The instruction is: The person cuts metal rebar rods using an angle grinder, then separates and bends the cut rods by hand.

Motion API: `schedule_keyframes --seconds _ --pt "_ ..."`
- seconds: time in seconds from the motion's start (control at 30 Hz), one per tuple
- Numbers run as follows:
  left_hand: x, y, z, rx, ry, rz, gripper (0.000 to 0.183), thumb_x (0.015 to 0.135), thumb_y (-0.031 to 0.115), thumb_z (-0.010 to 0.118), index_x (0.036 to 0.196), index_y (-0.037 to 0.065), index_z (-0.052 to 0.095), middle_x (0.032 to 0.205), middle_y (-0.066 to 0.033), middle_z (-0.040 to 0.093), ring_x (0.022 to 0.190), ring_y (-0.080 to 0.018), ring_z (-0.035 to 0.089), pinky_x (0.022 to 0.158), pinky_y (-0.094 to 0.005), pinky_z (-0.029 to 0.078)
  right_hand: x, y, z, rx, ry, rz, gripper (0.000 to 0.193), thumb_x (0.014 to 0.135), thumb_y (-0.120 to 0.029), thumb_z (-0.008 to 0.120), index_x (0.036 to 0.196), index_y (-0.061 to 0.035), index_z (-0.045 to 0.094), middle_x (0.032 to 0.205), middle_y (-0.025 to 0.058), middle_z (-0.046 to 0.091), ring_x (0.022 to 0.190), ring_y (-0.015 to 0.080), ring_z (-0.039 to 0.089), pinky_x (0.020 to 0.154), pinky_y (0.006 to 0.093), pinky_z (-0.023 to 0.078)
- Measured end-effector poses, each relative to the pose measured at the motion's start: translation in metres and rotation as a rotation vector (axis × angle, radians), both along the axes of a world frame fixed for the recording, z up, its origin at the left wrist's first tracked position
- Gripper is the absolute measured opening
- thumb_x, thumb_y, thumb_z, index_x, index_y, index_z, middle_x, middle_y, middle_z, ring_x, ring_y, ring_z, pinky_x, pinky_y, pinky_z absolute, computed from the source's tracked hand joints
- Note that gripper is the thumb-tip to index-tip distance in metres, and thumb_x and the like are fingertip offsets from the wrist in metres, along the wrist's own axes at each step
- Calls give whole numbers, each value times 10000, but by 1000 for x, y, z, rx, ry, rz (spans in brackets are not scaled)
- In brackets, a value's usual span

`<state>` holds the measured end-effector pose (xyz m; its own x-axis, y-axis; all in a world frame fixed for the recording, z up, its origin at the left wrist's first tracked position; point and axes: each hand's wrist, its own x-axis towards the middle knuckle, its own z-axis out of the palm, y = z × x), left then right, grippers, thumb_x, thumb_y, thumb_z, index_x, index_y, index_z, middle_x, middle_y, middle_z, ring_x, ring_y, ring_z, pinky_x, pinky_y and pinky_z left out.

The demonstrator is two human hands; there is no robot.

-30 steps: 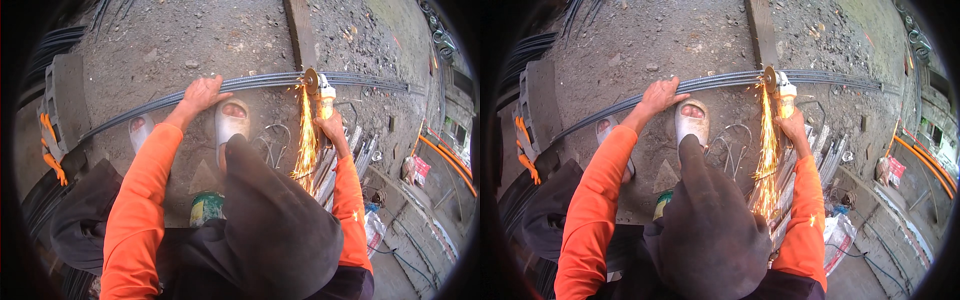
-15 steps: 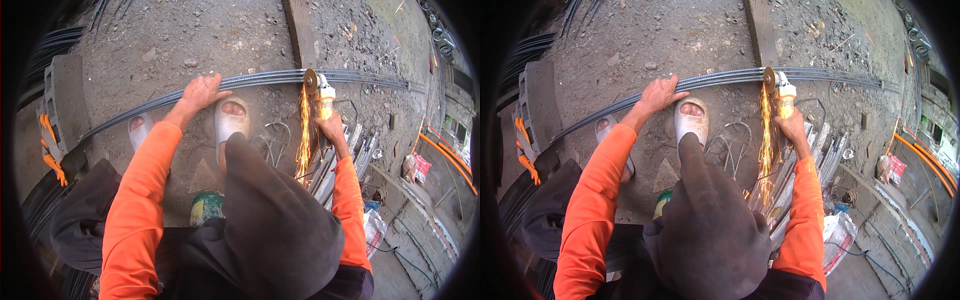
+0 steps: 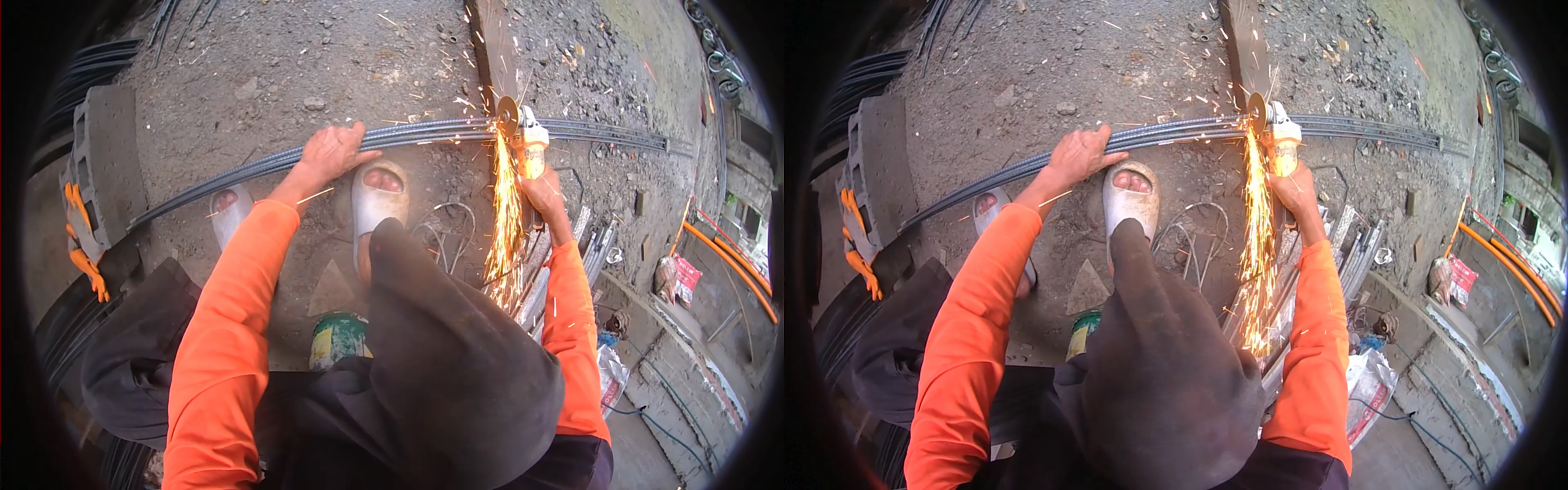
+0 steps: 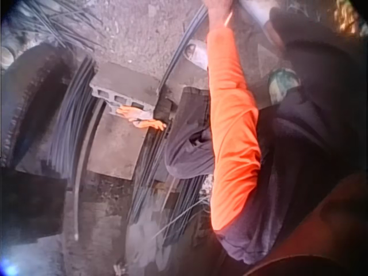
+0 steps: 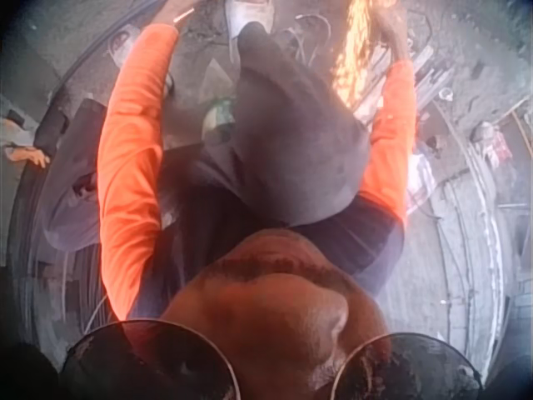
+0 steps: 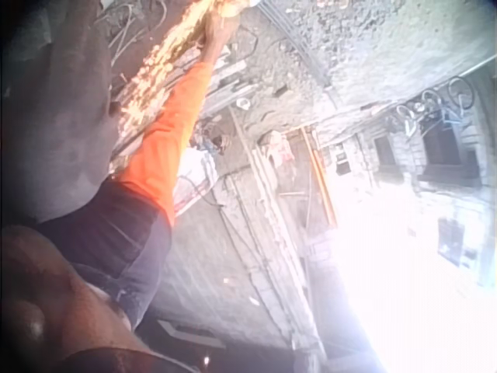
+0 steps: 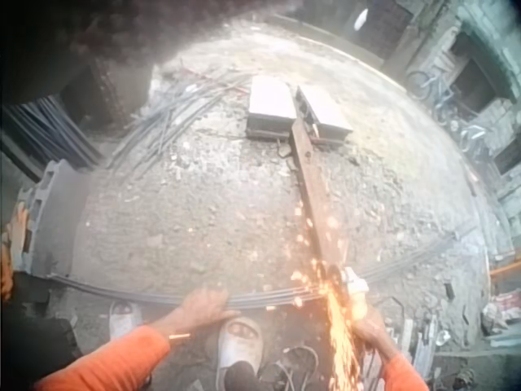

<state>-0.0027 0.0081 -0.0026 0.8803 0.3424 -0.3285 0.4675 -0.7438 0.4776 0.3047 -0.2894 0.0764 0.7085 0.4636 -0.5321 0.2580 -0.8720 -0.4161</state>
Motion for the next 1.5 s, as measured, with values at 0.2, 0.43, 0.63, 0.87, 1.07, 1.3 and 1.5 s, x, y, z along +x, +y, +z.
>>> schedule_keyframes --seconds 0.2,0.43,0.63,0.87,1.07,1.3,1.5 --pt "7 -4 -5 18 -13 -14 560 917 597 641 983 49 551 847 -214 713 826 -433 708 737 -521 575 16 -12 -7 -33 -4 -7 415 693 -245 771 1001 22 694 909 166 752 816 267 728 767 368 557" --pt "3 -2 5 12 12 5 567 922 610 623 1008 53 561 889 -227 718 860 -427 710 765 -521 573 8 -4 1 -140 -14 71 464 698 -230 786 1068 31 685 947 177 753 851 258 731 780 353 553" --pt "3 0 -2 -6 14 -1 561 926 602 624 1010 51 561 885 -232 718 858 -434 708 764 -522 571 1 -10 -1 -76 -103 71 458 726 -259 780 1075 19 677 956 167 753 864 273 727 795 362 551" --pt "5 -1 3 -17 17 -11 566 925 594 634 982 37 550 848 -231 714 834 -432 707 753 -522 568 1 -26 0 -40 34 -5 466 677 -248 771 1042 26 677 915 182 739 824 298 717 763 395 554" --pt "3 0 1 -16 16 -1 571 917 593 646 982 34 548 849 -231 712 842 -437 703 749 -524 565 -9 -29 5 -75 -12 9 492 649 -264 767 1028 32 664 900 176 731 804 300 703 755 398 553" --pt "6 -2 4 -32 36 11 568 912 592 654 991 39 552 872 -234 712 864 -439 701 764 -530 563 -7 -39 -2 -117 -75 -1 502 677 -261 767 1066 35 654 927 185 738 837 300 717 764 396 555" --pt "4 -1 3 -24 57 13 566 911 589 655 1009 40 559 865 -234 713 865 -439 704 764 -528 567 -4 -11 2 -83 -18 -18 470 687 -247 770 1054 30 670 924 176 747 831 277 723 772 372 556"
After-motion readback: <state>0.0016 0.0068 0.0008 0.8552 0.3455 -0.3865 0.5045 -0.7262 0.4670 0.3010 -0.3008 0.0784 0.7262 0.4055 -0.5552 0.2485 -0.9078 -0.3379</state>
